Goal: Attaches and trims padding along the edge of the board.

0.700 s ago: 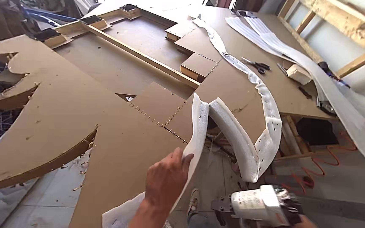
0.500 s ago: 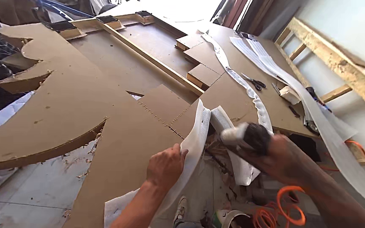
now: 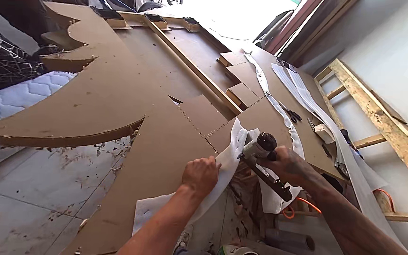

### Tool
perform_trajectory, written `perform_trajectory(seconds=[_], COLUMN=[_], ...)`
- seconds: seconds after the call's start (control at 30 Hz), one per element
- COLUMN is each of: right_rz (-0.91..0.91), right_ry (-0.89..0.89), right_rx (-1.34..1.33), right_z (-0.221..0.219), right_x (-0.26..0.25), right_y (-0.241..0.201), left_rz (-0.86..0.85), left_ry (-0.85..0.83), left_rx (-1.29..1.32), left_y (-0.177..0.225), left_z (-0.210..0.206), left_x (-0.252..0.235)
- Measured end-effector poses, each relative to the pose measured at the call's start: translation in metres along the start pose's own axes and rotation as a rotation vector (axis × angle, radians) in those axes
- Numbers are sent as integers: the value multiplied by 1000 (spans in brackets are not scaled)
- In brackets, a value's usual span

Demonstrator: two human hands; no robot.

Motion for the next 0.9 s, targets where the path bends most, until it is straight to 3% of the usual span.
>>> perform_trajectory(seconds=[0.43, 0.5, 0.6, 0.67, 0.73, 0.9], right_rz=[-41, 1, 52, 8, -25, -30], right_ry=[10, -19, -159, -161, -125, -64], right_rx=[23, -178, -593, -673, -621, -378], right_z=[-26, -20, -22, -31, -40, -55], right_x=[45, 63, 94, 106, 105, 86], right_y=[-42, -32, -11, -7, -8, -30], left_rz=[-33, -79, -320, -480, -525, -402], left_ry=[68, 53, 52, 147, 262, 204], left_rx=[83, 195, 212, 145, 65, -94], left_y=[-5, -17, -31, -36, -41, -46], left_z=[8, 16, 9, -3, -8, -12], left_x=[6, 22, 55, 66, 66, 60])
Point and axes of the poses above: each hand's wrist, its own x-axis away from the middle knuckle, its own z-axis out of the back of the hand, y = z × x, the point moved 5 cm from there along -x, towards the middle knuckle, and after that the axes turned 8 degrees about -z, right-handed, at the moved point
